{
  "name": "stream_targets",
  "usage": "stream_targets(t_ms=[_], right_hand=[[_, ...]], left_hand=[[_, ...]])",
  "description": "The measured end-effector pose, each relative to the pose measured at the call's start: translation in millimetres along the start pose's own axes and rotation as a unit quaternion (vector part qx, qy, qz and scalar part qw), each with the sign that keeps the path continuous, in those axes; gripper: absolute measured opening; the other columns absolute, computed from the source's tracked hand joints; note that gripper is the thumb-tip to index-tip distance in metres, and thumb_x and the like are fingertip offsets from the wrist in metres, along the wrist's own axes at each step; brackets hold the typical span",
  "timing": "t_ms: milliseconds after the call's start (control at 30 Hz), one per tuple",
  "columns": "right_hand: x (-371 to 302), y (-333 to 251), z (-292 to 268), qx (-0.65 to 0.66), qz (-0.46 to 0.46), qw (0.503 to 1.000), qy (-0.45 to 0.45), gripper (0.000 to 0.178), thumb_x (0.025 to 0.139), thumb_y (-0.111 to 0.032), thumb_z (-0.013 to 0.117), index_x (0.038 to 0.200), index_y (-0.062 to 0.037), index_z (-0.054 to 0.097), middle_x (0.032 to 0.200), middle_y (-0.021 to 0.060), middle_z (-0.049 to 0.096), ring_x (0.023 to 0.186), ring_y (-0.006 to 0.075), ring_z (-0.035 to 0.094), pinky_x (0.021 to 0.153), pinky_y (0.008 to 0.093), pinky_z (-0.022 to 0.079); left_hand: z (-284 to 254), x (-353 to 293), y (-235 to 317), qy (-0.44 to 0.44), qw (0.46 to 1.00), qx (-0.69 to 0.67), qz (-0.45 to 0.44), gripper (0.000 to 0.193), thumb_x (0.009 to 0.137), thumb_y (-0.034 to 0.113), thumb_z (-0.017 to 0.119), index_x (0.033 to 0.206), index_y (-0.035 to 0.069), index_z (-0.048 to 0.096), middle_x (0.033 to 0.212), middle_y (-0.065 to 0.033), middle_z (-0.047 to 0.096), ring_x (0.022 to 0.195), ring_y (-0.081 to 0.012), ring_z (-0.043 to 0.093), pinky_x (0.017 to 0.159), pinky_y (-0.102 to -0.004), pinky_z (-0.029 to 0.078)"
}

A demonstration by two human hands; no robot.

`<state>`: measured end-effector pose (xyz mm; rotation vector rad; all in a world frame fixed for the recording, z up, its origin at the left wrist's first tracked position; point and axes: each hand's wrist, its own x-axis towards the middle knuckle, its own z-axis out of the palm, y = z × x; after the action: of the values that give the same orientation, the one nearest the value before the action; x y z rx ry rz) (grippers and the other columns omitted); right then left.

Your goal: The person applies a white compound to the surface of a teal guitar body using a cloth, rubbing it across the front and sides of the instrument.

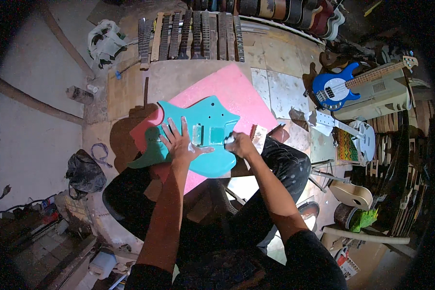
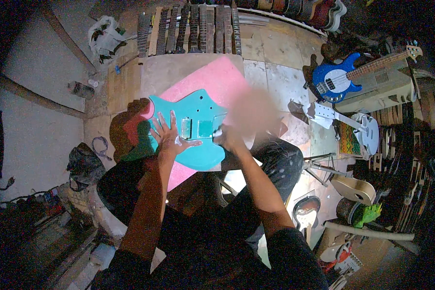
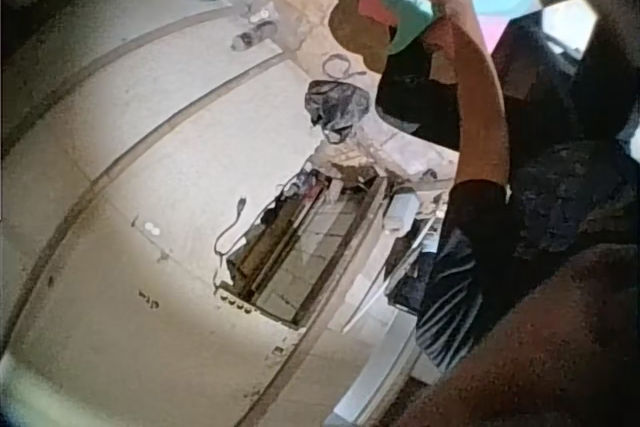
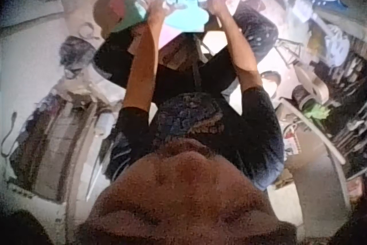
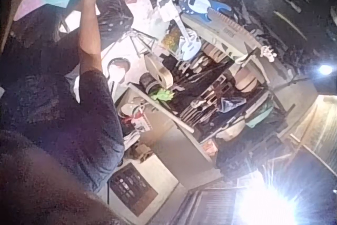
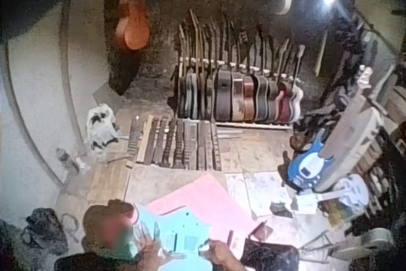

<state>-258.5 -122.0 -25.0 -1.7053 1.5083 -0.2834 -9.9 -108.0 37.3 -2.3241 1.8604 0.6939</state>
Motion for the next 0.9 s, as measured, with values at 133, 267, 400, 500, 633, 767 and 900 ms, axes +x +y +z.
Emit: stream_targets(t_ms=[133,267,400,500,633,767,900], right_hand=[[10.4,14.6,-3.7,0.079,0.014,0.996,0.031,0.029,0.079,-0.002,0.081,0.107,0.0012,0.072,0.085,0.0049,0.072,0.077,0.0132,0.065,0.071,0.0325,0.055],[3.9,18.7,8.7,0.057,0.016,0.998,0.022,0.028,0.080,-0.003,0.081,0.106,0.0023,0.072,0.084,0.0062,0.072,0.077,0.0123,0.065,0.070,0.0325,0.055],[7.9,36.4,6.5,0.106,-0.010,0.993,0.050,0.028,0.080,-0.002,0.080,0.107,0.0024,0.072,0.085,0.0076,0.073,0.078,0.0125,0.066,0.070,0.0323,0.055],[5.9,32.0,4.9,0.075,0.021,0.995,0.058,0.029,0.080,-0.001,0.080,0.108,0.0017,0.072,0.087,0.0080,0.073,0.078,0.0123,0.066,0.071,0.0323,0.055],[1.2,2.6,3.3,0.054,-0.011,0.998,0.002,0.030,0.079,-0.004,0.081,0.106,0.0015,0.071,0.087,0.0084,0.073,0.078,0.0126,0.066,0.069,0.0316,0.055],[13.7,-6.2,-0.1,0.093,0.065,0.991,0.074,0.029,0.079,-0.002,0.080,0.106,0.0044,0.071,0.086,0.0072,0.071,0.076,0.0135,0.066,0.066,0.0315,0.053],[6.6,33.7,12.6,0.087,-0.007,0.995,0.044,0.026,0.083,0.001,0.077,0.108,0.0043,0.071,0.085,0.0039,0.069,0.077,0.0132,0.065,0.066,0.0315,0.053]], left_hand=[[2.2,4.0,4.5,0.008,1.000,-0.012,0.017,0.166,0.041,0.089,0.081,0.167,0.015,0.004,0.169,-0.0311,-0.002,0.155,-0.0525,-0.009,0.119,-0.0728,-0.002],[4.5,0.9,1.9,0.010,1.000,-0.004,0.006,0.166,0.040,0.089,0.082,0.167,0.016,0.004,0.169,-0.0311,-0.001,0.155,-0.0527,-0.010,0.119,-0.0730,-0.002],[1.3,4.8,11.3,-0.008,1.000,0.000,0.012,0.166,0.041,0.089,0.081,0.168,0.017,0.002,0.170,-0.0301,-0.003,0.155,-0.0520,-0.011,0.119,-0.0726,-0.002],[3.1,1.7,12.4,-0.014,1.000,0.007,0.011,0.166,0.041,0.089,0.081,0.168,0.017,0.001,0.170,-0.0297,-0.004,0.156,-0.0517,-0.011,0.120,-0.0721,-0.003],[-6.8,0.8,0.5,-0.018,1.000,0.012,-0.014,0.166,0.041,0.089,0.081,0.168,0.018,0.001,0.170,-0.0295,-0.004,0.156,-0.0511,-0.011,0.120,-0.0712,-0.003],[2.3,2.1,-2.1,-0.001,1.000,-0.003,-0.006,0.166,0.041,0.089,0.081,0.168,0.019,0.000,0.170,-0.0293,-0.004,0.156,-0.0507,-0.011,0.120,-0.0709,-0.003],[-3.0,2.8,11.6,-0.017,1.000,0.009,0.005,0.166,0.041,0.090,0.081,0.168,0.018,0.001,0.170,-0.0295,-0.004,0.156,-0.0512,-0.011,0.120,-0.0712,-0.003]])
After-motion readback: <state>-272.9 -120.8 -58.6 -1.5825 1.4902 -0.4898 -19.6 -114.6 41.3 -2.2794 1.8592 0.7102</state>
